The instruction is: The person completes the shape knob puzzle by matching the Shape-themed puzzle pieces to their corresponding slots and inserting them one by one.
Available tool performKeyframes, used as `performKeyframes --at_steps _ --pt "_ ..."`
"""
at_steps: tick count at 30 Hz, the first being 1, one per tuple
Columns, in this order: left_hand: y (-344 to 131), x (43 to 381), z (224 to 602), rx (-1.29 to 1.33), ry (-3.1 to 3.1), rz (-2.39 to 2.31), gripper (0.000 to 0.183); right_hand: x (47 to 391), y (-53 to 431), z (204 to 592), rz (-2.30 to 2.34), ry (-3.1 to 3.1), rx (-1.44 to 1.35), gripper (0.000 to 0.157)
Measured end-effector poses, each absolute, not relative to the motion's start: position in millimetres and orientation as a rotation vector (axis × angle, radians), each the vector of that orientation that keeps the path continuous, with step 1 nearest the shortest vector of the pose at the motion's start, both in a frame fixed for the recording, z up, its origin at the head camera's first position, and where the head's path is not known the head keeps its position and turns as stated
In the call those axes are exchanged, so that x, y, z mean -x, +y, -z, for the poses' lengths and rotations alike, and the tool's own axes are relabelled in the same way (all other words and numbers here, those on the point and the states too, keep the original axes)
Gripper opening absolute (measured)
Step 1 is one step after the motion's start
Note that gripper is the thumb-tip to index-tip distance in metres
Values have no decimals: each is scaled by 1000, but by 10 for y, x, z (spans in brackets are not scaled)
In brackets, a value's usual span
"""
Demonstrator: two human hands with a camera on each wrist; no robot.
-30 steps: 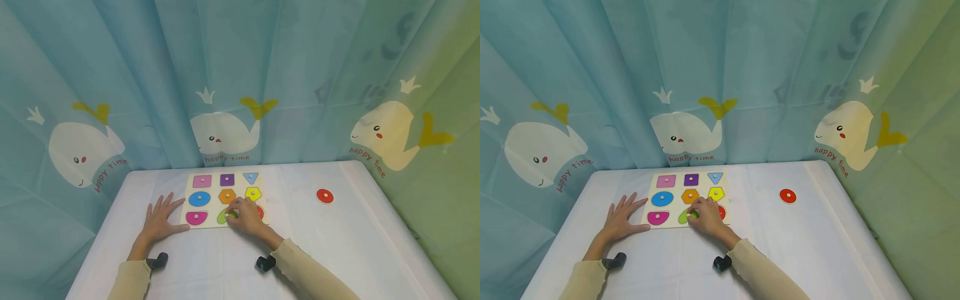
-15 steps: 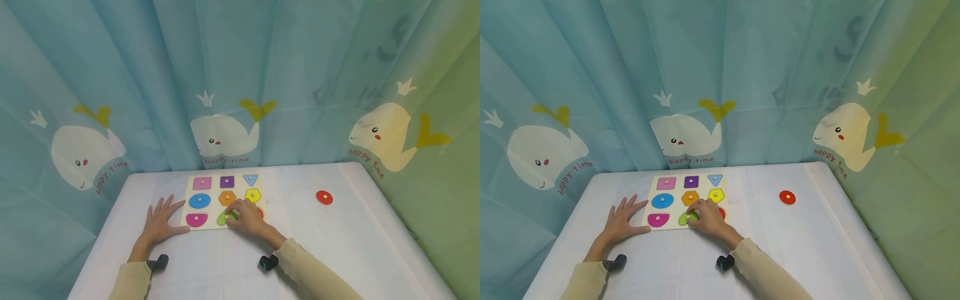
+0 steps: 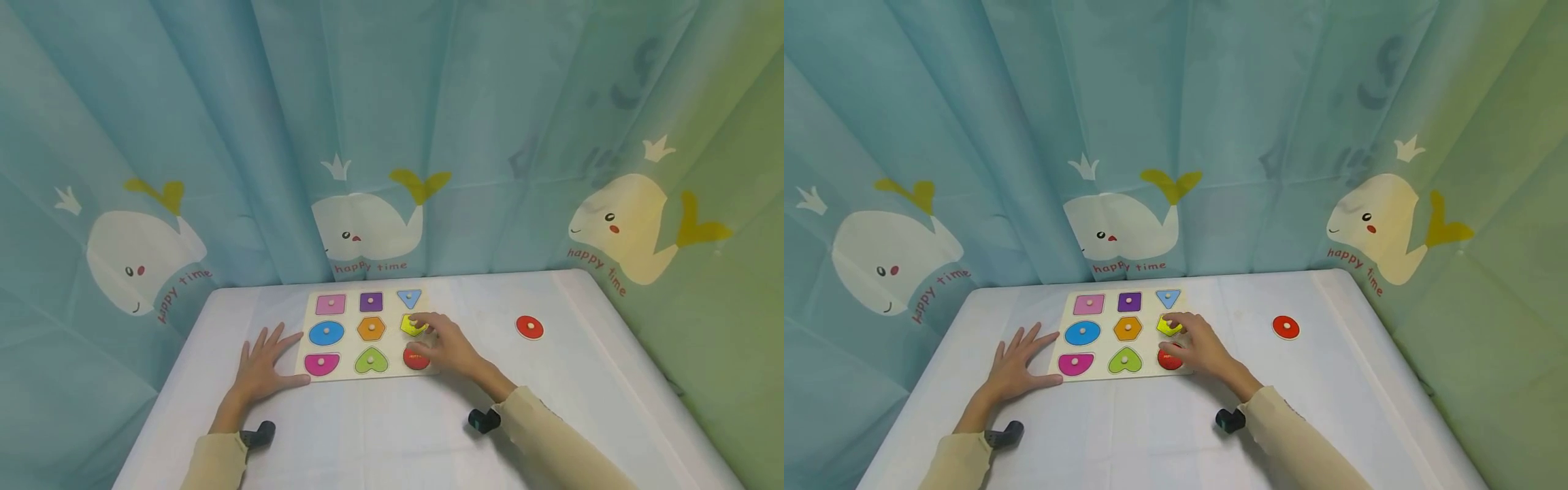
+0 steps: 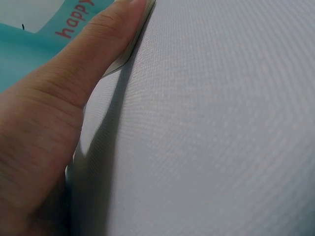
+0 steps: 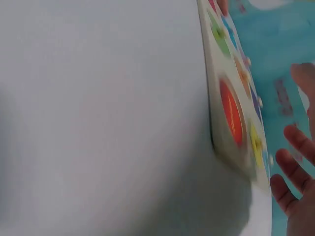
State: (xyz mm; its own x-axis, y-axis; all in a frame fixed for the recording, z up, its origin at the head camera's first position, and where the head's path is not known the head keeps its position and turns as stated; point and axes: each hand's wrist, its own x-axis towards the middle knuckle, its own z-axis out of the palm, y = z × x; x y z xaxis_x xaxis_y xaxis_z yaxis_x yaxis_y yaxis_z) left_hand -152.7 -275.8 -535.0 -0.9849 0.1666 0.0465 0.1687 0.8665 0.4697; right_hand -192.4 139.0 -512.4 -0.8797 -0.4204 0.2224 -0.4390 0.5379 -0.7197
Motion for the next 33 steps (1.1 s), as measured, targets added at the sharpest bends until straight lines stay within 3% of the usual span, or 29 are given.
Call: performKeyframes --at_steps 20,33 --pt "-2765 1486 5339 258 -3049 743 97 2043 2752 5117 -1196 -2701 -373 54" --pt "-2762 1541 5368 269 -3048 723 97 2045 3275 5151 -1202 -2752 -211 50"
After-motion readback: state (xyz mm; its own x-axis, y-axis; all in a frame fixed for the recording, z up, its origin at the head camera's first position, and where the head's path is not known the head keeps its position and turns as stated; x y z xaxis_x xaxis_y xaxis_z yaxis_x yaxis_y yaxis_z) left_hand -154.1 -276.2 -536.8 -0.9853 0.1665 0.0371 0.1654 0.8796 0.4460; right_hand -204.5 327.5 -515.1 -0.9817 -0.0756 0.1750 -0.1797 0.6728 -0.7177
